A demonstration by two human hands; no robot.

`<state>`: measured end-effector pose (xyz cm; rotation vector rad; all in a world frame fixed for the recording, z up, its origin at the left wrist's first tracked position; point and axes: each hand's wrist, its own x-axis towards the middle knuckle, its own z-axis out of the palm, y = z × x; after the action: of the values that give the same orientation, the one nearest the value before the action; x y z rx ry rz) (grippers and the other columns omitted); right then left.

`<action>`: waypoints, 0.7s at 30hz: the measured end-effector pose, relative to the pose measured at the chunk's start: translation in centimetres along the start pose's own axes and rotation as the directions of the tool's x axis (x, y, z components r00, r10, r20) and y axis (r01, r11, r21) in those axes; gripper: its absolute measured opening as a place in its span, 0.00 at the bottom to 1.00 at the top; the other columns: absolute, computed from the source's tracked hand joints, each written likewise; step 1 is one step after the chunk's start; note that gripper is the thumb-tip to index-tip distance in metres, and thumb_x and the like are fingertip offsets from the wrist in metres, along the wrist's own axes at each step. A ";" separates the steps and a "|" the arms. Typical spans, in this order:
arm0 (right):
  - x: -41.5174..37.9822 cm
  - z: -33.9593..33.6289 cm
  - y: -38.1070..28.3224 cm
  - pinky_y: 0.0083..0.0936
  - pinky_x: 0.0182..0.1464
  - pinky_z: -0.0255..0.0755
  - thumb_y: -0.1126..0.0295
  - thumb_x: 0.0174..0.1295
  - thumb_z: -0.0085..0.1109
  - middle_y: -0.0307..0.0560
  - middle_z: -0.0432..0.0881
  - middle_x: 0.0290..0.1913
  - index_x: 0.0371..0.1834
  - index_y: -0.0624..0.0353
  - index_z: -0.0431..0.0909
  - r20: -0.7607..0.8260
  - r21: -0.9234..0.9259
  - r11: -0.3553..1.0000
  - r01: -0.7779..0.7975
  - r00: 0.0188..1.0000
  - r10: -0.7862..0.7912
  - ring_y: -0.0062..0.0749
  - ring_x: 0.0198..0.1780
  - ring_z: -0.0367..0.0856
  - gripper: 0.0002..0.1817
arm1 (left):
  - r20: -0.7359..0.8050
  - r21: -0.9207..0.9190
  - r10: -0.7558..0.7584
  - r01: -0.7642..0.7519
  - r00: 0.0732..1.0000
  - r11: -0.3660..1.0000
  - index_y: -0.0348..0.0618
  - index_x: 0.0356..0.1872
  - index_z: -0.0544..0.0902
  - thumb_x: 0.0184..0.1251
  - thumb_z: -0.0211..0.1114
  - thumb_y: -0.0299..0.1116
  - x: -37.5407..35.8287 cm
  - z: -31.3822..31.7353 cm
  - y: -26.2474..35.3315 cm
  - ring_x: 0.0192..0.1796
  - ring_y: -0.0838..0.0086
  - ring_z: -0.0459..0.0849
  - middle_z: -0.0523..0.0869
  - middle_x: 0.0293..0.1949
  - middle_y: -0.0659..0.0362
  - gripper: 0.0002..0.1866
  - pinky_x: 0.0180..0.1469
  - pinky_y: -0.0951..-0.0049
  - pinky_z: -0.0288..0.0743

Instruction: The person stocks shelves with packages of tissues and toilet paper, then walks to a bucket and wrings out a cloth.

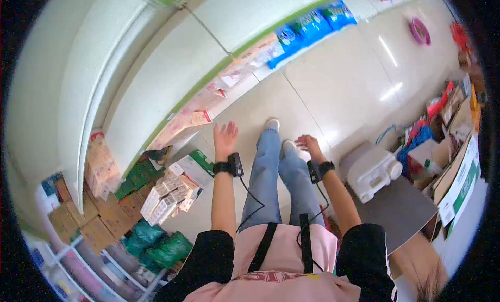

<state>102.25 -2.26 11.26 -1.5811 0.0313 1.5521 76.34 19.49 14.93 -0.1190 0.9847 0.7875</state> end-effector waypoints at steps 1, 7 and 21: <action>-0.7 0.5 0.2 0.25 0.39 0.68 0.58 0.59 0.36 0.46 0.78 0.37 0.40 0.59 0.71 0.011 -0.015 1.000 -0.017 1.000 0.017 0.30 0.38 0.76 0.18 | 0.003 -0.021 0.006 -0.006 1.000 1.000 0.41 0.58 0.53 0.55 0.55 0.47 -1.7 -0.8 -0.2 0.52 0.64 0.70 0.71 0.48 0.53 0.34 0.55 0.60 0.62; -2.2 4.4 4.9 0.25 0.36 0.71 0.59 0.60 0.36 0.49 0.78 0.35 0.41 0.60 0.70 0.167 -0.143 0.989 -0.037 0.984 0.061 0.30 0.35 0.77 0.18 | -0.092 -0.117 0.099 -0.109 0.991 0.987 0.40 0.52 0.61 0.57 0.53 0.46 -11.5 -6.6 -0.2 0.51 0.64 0.70 0.71 0.48 0.53 0.27 0.55 0.61 0.62; 0.4 22.4 13.3 0.28 0.36 0.73 0.61 0.60 0.39 0.51 0.78 0.33 0.38 0.65 0.72 0.324 -0.587 0.809 -0.034 0.906 0.273 0.37 0.34 0.77 0.17 | -0.263 -0.357 0.186 -0.275 0.947 0.893 0.42 0.41 0.70 0.59 0.51 0.44 -20.2 -26.3 1.9 0.45 0.64 0.74 0.76 0.41 0.52 0.17 0.49 0.62 0.67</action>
<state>77.01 3.05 7.65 -1.6990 -0.6005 2.1278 50.53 -1.34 16.19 -0.4500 1.0537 1.2084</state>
